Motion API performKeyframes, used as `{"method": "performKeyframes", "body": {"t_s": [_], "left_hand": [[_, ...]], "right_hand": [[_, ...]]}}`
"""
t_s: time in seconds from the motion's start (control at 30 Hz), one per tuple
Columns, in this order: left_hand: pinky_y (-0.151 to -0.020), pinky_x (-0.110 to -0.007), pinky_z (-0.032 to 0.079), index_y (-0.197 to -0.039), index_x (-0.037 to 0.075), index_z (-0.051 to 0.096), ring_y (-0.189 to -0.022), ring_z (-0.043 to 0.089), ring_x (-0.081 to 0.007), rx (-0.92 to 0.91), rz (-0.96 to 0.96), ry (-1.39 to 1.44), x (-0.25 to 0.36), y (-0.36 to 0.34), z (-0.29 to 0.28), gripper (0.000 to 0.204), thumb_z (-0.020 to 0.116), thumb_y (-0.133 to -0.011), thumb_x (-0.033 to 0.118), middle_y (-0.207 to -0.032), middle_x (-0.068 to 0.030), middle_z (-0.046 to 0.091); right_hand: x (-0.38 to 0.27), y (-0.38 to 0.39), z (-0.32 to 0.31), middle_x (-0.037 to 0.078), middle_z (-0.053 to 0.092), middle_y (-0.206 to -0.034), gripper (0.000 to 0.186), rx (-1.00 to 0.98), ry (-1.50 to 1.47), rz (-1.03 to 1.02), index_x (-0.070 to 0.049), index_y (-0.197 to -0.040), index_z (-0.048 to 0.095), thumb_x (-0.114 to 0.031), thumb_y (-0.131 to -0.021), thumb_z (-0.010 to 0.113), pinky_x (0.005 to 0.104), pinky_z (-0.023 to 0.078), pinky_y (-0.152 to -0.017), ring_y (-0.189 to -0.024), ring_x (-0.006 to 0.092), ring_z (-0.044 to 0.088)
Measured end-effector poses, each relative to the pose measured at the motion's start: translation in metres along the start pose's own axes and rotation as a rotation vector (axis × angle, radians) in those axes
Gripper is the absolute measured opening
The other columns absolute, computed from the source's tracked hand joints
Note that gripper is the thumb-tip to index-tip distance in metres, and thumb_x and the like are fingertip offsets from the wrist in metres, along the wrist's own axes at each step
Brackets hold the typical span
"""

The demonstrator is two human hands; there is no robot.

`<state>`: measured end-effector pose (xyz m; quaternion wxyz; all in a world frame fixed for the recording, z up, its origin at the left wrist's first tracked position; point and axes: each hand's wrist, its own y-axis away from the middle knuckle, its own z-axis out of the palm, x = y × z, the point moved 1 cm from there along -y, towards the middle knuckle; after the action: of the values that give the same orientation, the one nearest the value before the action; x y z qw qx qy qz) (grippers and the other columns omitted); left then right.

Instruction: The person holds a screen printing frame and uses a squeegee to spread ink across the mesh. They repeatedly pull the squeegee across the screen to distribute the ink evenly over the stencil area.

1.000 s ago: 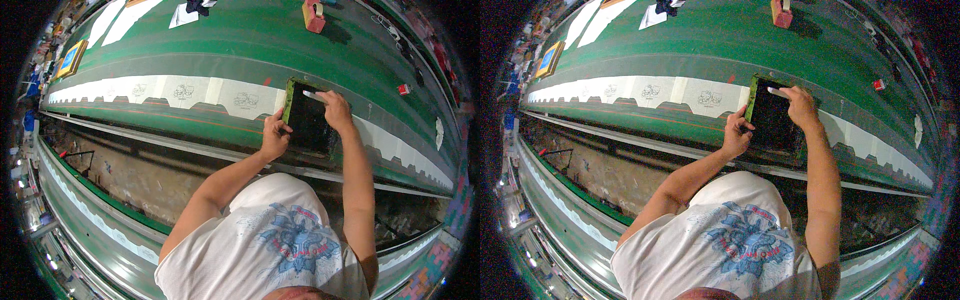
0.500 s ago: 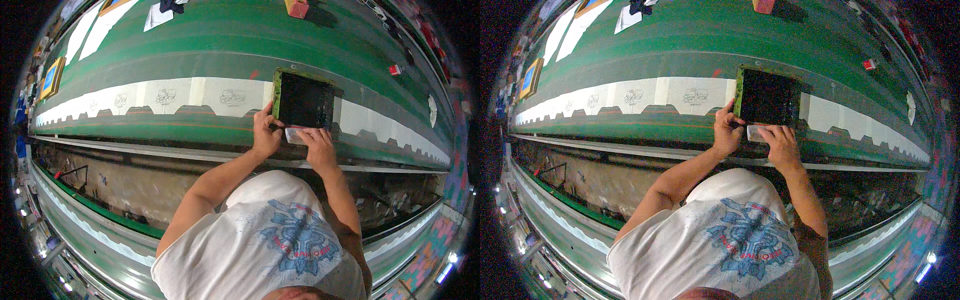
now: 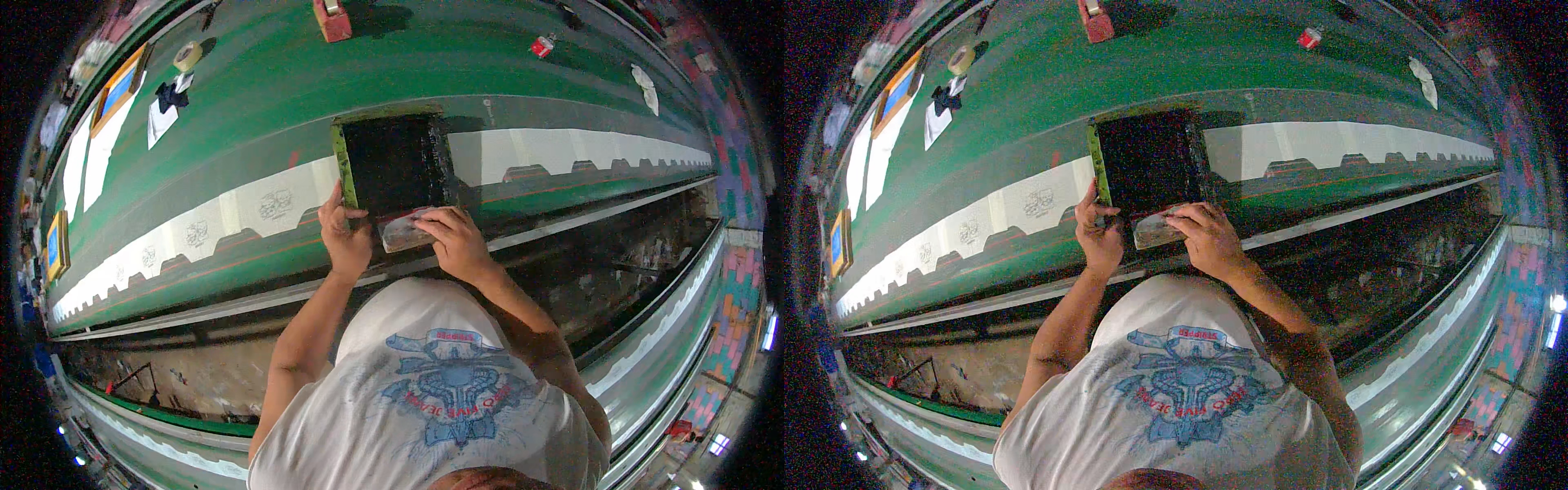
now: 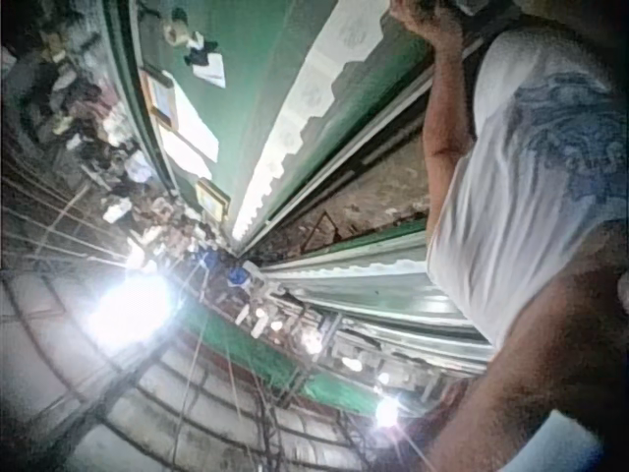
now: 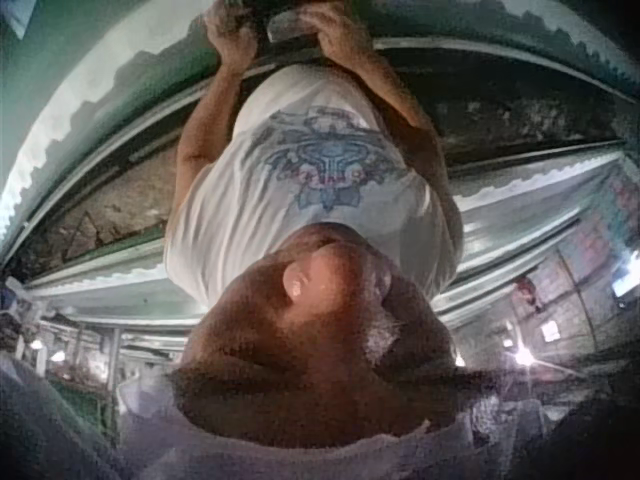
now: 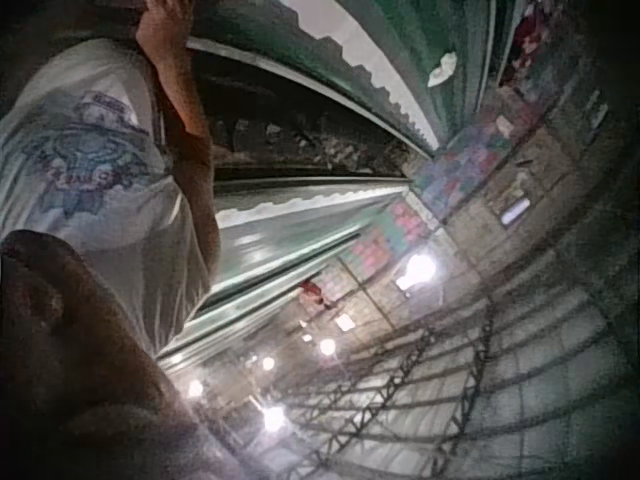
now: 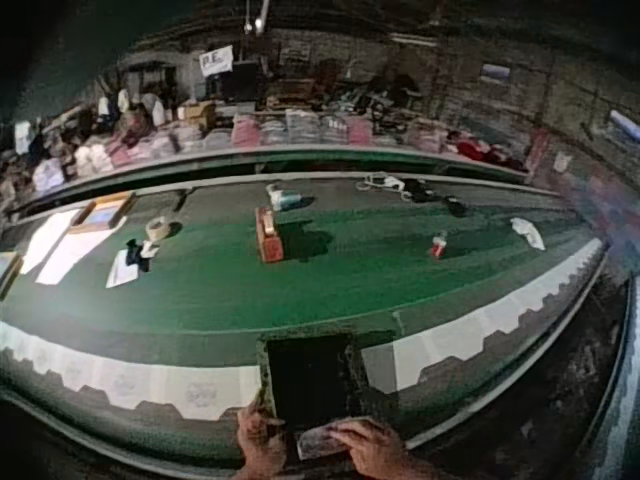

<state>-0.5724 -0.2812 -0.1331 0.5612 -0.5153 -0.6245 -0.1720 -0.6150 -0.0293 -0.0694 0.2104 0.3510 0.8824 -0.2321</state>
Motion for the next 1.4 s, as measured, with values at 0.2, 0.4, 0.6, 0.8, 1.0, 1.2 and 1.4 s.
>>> {"method": "performKeyframes", "body": {"t_s": [0.2, 0.4, 0.6, 0.8, 1.0, 1.2, 1.4], "left_hand": [[-0.118, -0.048, 0.045, -0.090, 0.009, 0.073, -0.138, 0.059, -0.0425, 0.030, 0.025, 0.012, 0.012, 0.011, 0.086, 0.034, 0.072, -0.066, -0.016, -0.165, -0.0235, 0.059], [-0.117, -0.048, 0.045, -0.093, 0.008, 0.073, -0.135, 0.061, -0.0414, 0.010, 0.009, 0.084, 0.024, 0.028, 0.162, 0.034, 0.073, -0.067, -0.012, -0.165, -0.0258, 0.058], [-0.116, -0.047, 0.046, -0.093, 0.008, 0.073, -0.137, 0.061, -0.0390, 0.003, -0.089, 0.097, 0.028, 0.032, 0.189, 0.035, 0.075, -0.065, -0.013, -0.165, -0.0296, 0.057], [-0.120, -0.046, 0.045, -0.090, 0.007, 0.070, -0.143, 0.059, -0.0385, 0.045, -0.208, 0.196, 0.029, 0.035, 0.197, 0.032, 0.074, -0.068, -0.015, -0.165, -0.0274, 0.056], [-0.121, -0.044, 0.044, -0.093, 0.005, 0.071, -0.145, 0.057, -0.0358, 0.013, -0.202, 0.125, 0.028, 0.037, 0.202, 0.030, 0.074, -0.069, -0.014, -0.166, -0.0231, 0.057], [-0.117, -0.043, 0.046, -0.102, 0.003, 0.074, -0.139, 0.057, -0.0334, -0.035, -0.248, 0.128, 0.039, 0.030, 0.197, 0.030, 0.074, -0.075, -0.011, -0.167, -0.0192, 0.057], [-0.123, -0.043, 0.042, -0.119, 0.004, 0.073, -0.151, 0.056, -0.0347, 0.005, -0.256, 0.315, 0.026, 0.032, 0.194, 0.039, 0.066, -0.086, -0.015, -0.165, -0.0282, 0.056]], "right_hand": [[0.062, 0.037, -0.040, 0.009, 0.070, -0.134, 0.046, 0.058, -0.032, 0.044, -0.007, -0.128, 0.077, 0.004, -0.084, 0.069, 0.0485, 0.053, -0.114, -0.128, 0.0350, 0.065], [0.117, 0.065, -0.085, 0.008, 0.071, -0.134, 0.045, 0.010, -0.007, 0.045, -0.007, -0.128, 0.078, 0.004, -0.085, 0.068, 0.0484, 0.054, -0.113, -0.129, 0.0351, 0.065], [0.139, 0.061, -0.101, 0.011, 0.069, -0.133, 0.047, -0.068, 0.101, -0.132, -0.006, -0.134, 0.075, 0.001, -0.087, 0.069, 0.0490, 0.053, -0.110, -0.129, 0.0347, 0.065], [0.152, 0.036, -0.114, 0.013, 0.071, -0.125, 0.040, -0.315, 0.119, -0.177, -0.004, -0.131, 0.075, -0.001, -0.092, 0.065, 0.0496, 0.054, -0.106, -0.121, 0.0366, 0.066], [0.190, -0.027, -0.125, 0.019, 0.071, -0.114, 0.036, -0.477, -0.002, -0.083, -0.003, -0.123, 0.076, 0.004, -0.090, 0.063, 0.0522, 0.055, -0.102, -0.115, 0.0426, 0.068], [0.233, -0.104, -0.115, 0.019, 0.072, -0.119, 0.043, -0.368, 0.061, -0.080, -0.006, -0.129, 0.076, 0.005, -0.090, 0.063, 0.0514, 0.055, -0.107, -0.119, 0.0428, 0.068], [0.231, -0.120, -0.107, 0.018, 0.072, -0.124, 0.051, -0.299, 0.127, -0.005, -0.008, -0.137, 0.076, 0.007, -0.090, 0.060, 0.0517, 0.054, -0.109, -0.121, 0.0424, 0.067]]}}
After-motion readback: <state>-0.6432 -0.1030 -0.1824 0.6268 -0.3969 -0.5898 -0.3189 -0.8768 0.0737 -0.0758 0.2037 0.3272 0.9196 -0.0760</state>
